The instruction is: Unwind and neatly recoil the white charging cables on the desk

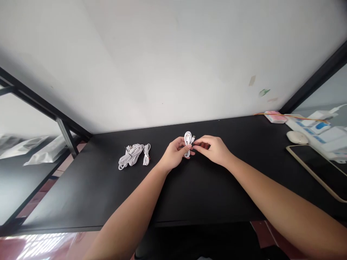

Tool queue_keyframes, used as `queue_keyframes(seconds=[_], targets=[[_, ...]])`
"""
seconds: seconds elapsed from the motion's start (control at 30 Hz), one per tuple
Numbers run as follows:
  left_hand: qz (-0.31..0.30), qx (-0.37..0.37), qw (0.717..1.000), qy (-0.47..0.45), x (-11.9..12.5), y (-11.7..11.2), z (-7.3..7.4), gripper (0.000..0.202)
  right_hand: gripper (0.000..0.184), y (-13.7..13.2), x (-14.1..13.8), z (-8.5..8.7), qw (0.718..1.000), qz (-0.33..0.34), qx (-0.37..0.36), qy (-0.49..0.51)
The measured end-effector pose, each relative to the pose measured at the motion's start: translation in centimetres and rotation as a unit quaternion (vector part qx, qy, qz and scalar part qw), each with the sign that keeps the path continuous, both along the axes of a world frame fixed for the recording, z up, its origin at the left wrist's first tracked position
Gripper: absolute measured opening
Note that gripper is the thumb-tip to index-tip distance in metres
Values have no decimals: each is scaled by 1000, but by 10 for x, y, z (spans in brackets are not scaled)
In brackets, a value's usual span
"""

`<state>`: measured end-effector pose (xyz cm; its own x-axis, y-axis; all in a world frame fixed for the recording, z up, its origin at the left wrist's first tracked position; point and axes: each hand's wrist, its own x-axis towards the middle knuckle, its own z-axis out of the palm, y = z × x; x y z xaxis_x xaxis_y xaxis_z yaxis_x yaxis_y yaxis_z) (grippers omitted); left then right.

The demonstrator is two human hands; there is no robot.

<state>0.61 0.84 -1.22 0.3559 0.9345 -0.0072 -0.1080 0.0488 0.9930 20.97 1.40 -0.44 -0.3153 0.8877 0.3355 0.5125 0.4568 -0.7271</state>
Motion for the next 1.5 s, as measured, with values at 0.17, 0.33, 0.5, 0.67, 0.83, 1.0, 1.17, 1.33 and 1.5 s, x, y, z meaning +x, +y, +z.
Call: queue_keyframes(seconds=[0.17,0.33,0.5,0.67,0.83,1.0,1.17,1.33,1.5], targets=[[5,-6,1000,6,0,-1,2,43,20,1,1,-1,999,44,-13,-16],[9,-4,1000,4,0,-2,2,42,24,2,2,-3,999,48,-24,-7],[7,-5,1000,4,1,-2,2,41,30,4,3,-4,993,32,-110,20],[6,4,1000,9,0,-2,2,39,45,8,4,-7,982,11,-185,47],[12,32,999,23,0,-1,1,38,53,7,-2,-4,933,-6,-307,187],[13,30,999,26,0,-1,0,38,51,7,-3,-4,899,10,-349,266],[19,7,1000,7,-1,-2,3,38,41,6,0,-5,962,2,-210,173],[28,-26,999,-27,0,-2,5,40,26,-1,2,1,994,24,-21,107],[23,-42,998,-35,-1,0,2,37,18,-2,5,3,995,34,81,38]])
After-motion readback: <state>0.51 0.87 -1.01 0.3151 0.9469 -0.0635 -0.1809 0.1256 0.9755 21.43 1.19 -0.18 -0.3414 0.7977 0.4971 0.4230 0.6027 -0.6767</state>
